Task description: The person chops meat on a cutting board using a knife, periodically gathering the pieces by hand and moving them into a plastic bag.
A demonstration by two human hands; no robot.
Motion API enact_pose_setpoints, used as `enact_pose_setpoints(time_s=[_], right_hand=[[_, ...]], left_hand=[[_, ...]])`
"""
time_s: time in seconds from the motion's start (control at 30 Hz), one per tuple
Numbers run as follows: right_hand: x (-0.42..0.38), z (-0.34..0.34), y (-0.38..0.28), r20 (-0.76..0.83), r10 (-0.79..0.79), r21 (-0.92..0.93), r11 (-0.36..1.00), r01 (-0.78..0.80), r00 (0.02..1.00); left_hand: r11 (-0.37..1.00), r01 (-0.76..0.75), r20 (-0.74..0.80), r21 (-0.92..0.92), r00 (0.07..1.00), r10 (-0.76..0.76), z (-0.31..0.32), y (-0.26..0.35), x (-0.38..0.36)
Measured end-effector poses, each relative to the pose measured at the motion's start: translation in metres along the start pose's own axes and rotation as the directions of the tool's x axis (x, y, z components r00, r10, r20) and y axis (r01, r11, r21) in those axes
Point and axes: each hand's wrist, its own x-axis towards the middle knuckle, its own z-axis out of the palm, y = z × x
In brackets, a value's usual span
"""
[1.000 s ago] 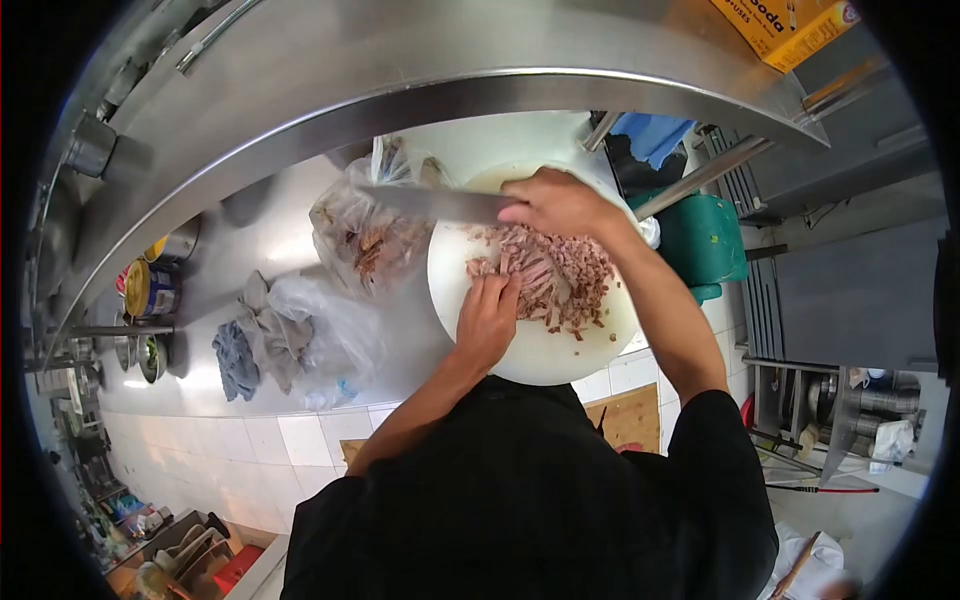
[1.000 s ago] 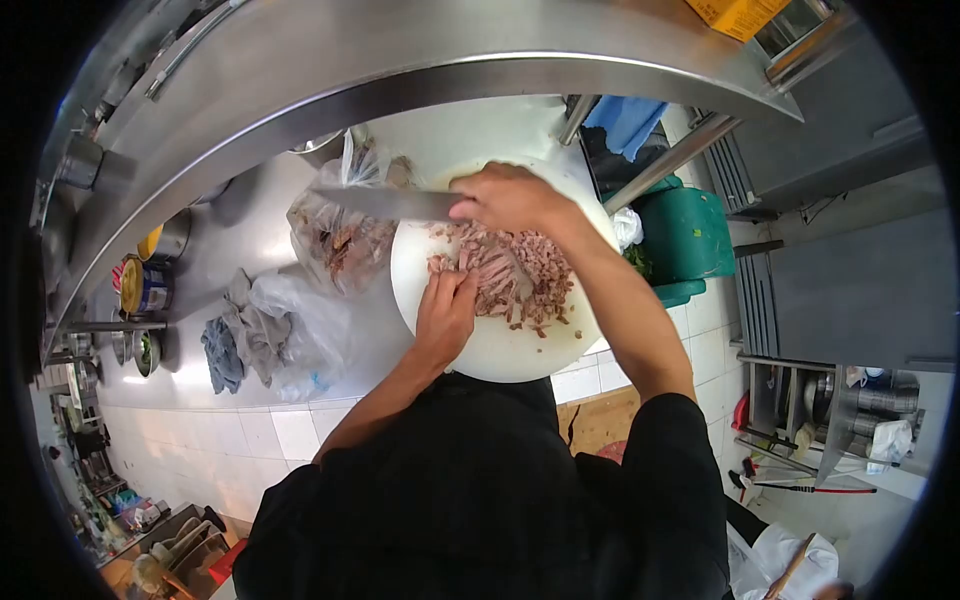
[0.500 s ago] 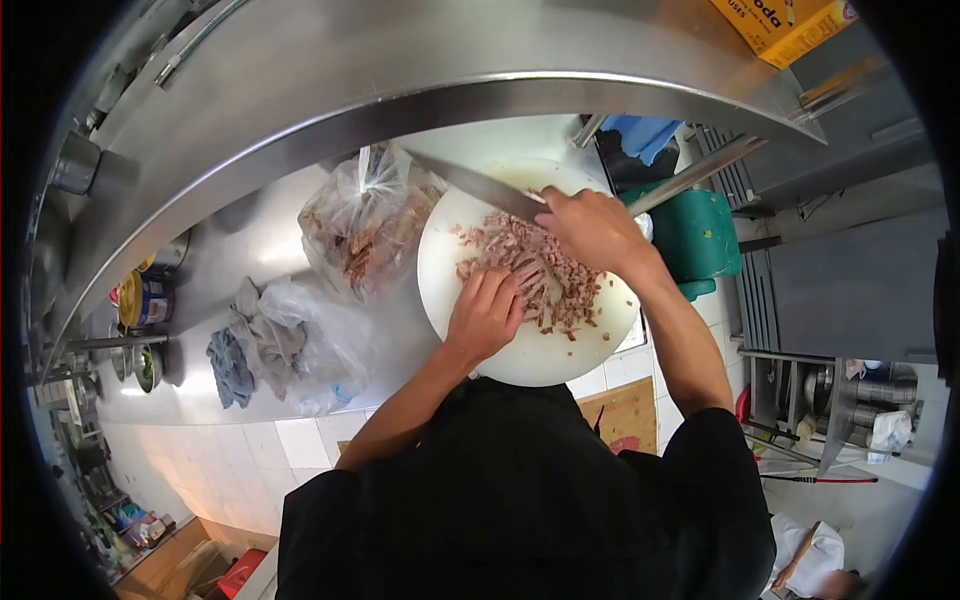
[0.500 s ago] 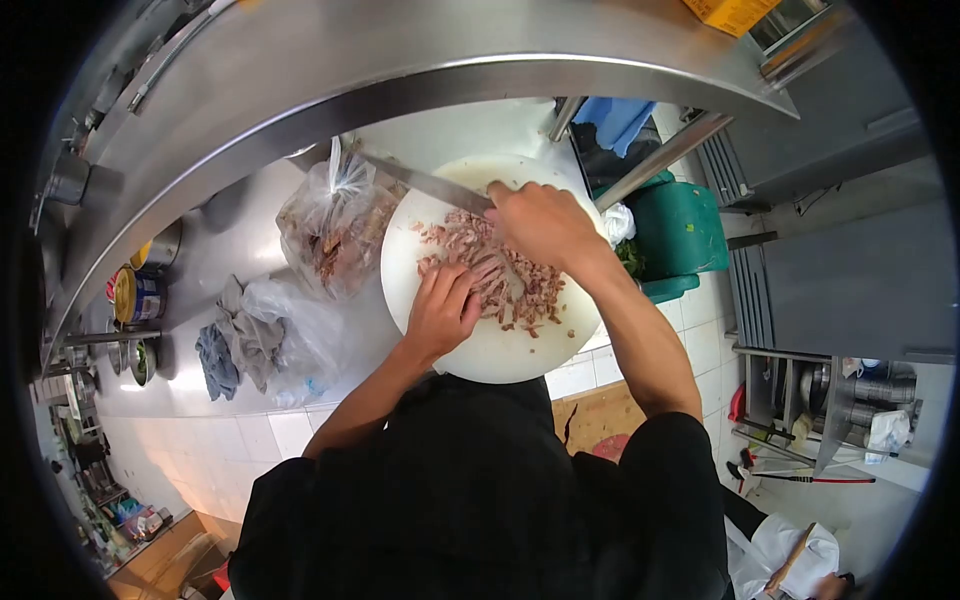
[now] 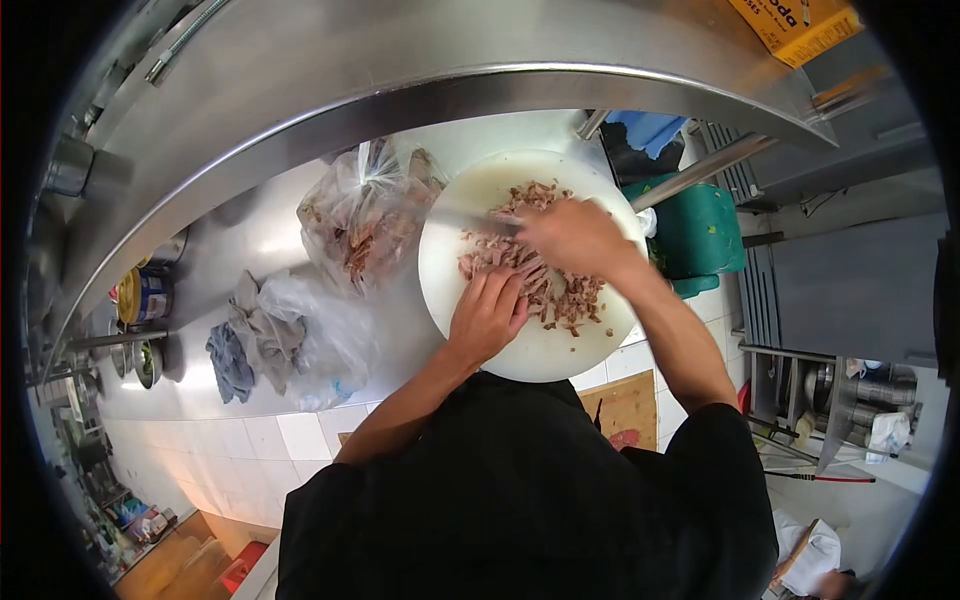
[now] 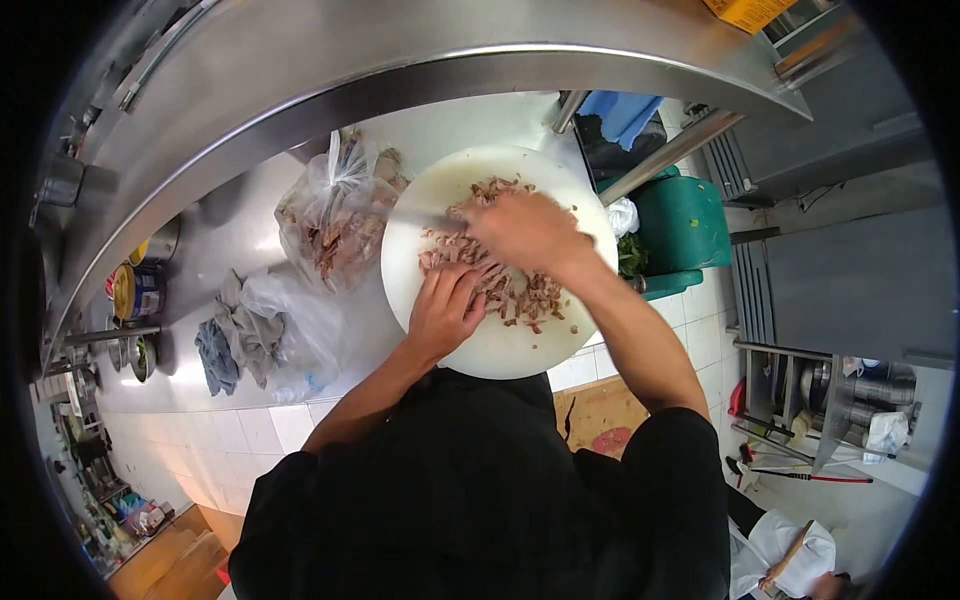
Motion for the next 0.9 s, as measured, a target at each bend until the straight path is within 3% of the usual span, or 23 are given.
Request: enact_pose_setpoints(time_s=[0.1, 0.13, 0.27, 0.37, 0.4, 0.57, 0.63, 0.73, 0.8, 0.87, 0.9], right_hand=[[0.013, 0.031, 0.017, -0.096, -0.086, 0.104, 0.99, 0.096, 0.992], [0.016, 0.031, 0.025, -0.112, -0.133, 0.051, 0.989, 0.14, 0.985], [0.008, -0.022, 0.016, -0.032, -0.037, 0.038, 0.999, 0.038, 0.999], [0.007, -0.024, 0.002, -0.011, -0.003, 0.044, 0.999, 0.003, 1.0], [0.016, 0.003, 0.004, 0.047, -0.06, 0.007, 0.998, 0.06, 0.997], [0.018, 0.037, 0.031, -0.185, -0.061, 0.212, 0.972, 0.101, 0.981], [0.003, 0.011, 0.039, -0.285, -0.052, 0.32, 0.936, 0.146, 0.957], [-0.037, -0.031, 0.022, -0.284, 0.1, 0.343, 0.939, 0.004, 0.954], [-0.05, -0.029, 0.011, -0.252, 0.193, 0.256, 0.958, -0.127, 0.948], [-0.056, -0.011, 0.003, -0.257, 0.246, 0.192, 0.961, -0.2, 0.935], [-0.049, 0.022, 0.01, -0.148, 0.276, 0.142, 0.956, -0.256, 0.95]], left_hand=[[1.0, -0.01, -0.016, -0.003, 1.0, 0.01, 0.001, 0.002, 0.007], [1.0, -0.01, -0.021, -0.013, 1.0, 0.009, 0.0, 0.003, 0.004], [1.0, -0.013, -0.021, -0.002, 1.0, 0.013, -0.002, 0.002, 0.0], [1.0, -0.001, -0.017, -0.004, 1.0, 0.001, -0.002, 0.002, 0.001], [1.0, 0.007, -0.019, -0.003, 1.0, -0.007, -0.002, 0.002, 0.0], [1.0, -0.014, -0.026, -0.023, 1.0, 0.013, -0.002, 0.001, 0.0], [0.999, -0.025, -0.013, -0.031, 1.0, 0.025, -0.005, -0.002, 0.003], [0.997, -0.055, -0.015, -0.054, 0.998, 0.054, -0.014, 0.0, 0.007], [0.993, -0.09, -0.005, -0.078, 0.996, 0.089, -0.015, -0.004, 0.009], [0.985, -0.13, 0.02, -0.116, 0.991, 0.134, -0.01, -0.012, 0.009], [0.986, -0.127, 0.033, -0.11, 0.991, 0.131, -0.009, -0.013, 0.013]])
